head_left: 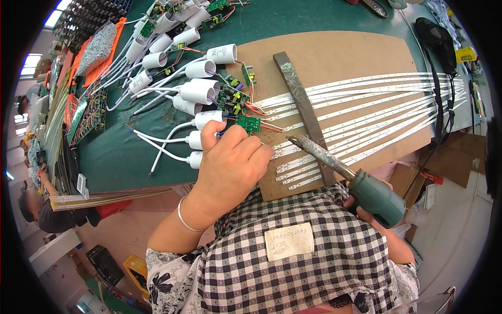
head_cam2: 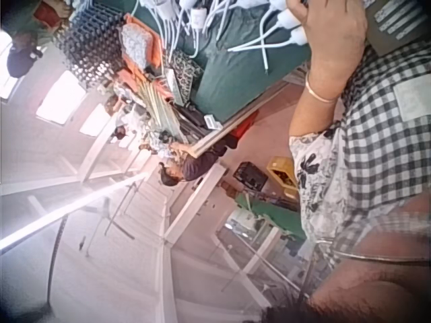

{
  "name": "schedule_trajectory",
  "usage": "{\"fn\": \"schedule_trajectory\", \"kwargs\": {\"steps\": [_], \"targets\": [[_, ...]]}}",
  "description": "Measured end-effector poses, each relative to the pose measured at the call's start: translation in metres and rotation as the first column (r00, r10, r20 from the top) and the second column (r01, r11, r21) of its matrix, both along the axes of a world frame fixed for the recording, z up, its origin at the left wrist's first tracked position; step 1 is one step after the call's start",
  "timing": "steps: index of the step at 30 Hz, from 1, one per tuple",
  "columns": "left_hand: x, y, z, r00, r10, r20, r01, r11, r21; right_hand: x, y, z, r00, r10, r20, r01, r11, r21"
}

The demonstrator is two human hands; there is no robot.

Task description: The person picks up a soldering iron and solders wires from electronic circuit modules onto LED light strips on a worktable.

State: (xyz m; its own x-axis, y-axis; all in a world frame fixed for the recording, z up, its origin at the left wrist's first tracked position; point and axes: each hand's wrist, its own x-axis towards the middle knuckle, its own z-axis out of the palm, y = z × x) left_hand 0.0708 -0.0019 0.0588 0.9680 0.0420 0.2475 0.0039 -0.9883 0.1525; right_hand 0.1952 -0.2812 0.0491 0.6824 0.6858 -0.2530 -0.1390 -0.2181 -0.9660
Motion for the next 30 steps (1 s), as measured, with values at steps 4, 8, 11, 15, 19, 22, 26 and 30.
{"fn": "schedule_trajectory", "kwargs": {"steps": [4,8,11,15,19,22,26,30], "targets": [[0.0,0.0,0.0,1.0,-0.001,0.002,0.001,1.0,-0.014,-0.003,0.0,-0.002,0.999,-0.047,0.021,0.047,0.998,0.03],[0.0,0.001,0.0,1.0,0.0,0.003,0.0,1.0,-0.019,-0.005,0.008,0.011,0.994,-0.11,-0.03,0.11,0.994,-0.002],[0.0,0.0,0.0,1.0,-0.001,0.005,0.001,1.0,-0.021,-0.001,-0.017,-0.015,0.992,0.009,-0.124,-0.006,1.0,0.024],[0.0,0.0,0.0,1.0,-0.001,-0.004,0.001,1.0,-0.025,0.001,-0.023,-0.016,0.979,0.036,-0.2,-0.039,0.999,-0.009],[-0.001,-0.001,0.0,1.0,-0.002,-0.014,0.002,1.0,-0.022,-0.004,-0.029,-0.026,0.978,-0.014,-0.206,0.009,1.0,-0.023],[-0.001,0.0,0.0,1.0,0.005,-0.011,-0.006,0.999,-0.041,0.001,-0.033,-0.027,0.992,0.048,-0.116,-0.056,0.996,-0.067],[0.001,0.001,0.003,0.999,0.003,-0.05,-0.003,1.0,-0.002,0.004,-0.025,-0.019,0.994,0.066,-0.084,-0.072,0.995,-0.075],[-0.004,-0.001,0.004,0.999,0.041,-0.016,-0.041,0.999,-0.008,0.005,-0.017,-0.015,0.997,0.078,0.014,-0.077,0.996,-0.034]]}}
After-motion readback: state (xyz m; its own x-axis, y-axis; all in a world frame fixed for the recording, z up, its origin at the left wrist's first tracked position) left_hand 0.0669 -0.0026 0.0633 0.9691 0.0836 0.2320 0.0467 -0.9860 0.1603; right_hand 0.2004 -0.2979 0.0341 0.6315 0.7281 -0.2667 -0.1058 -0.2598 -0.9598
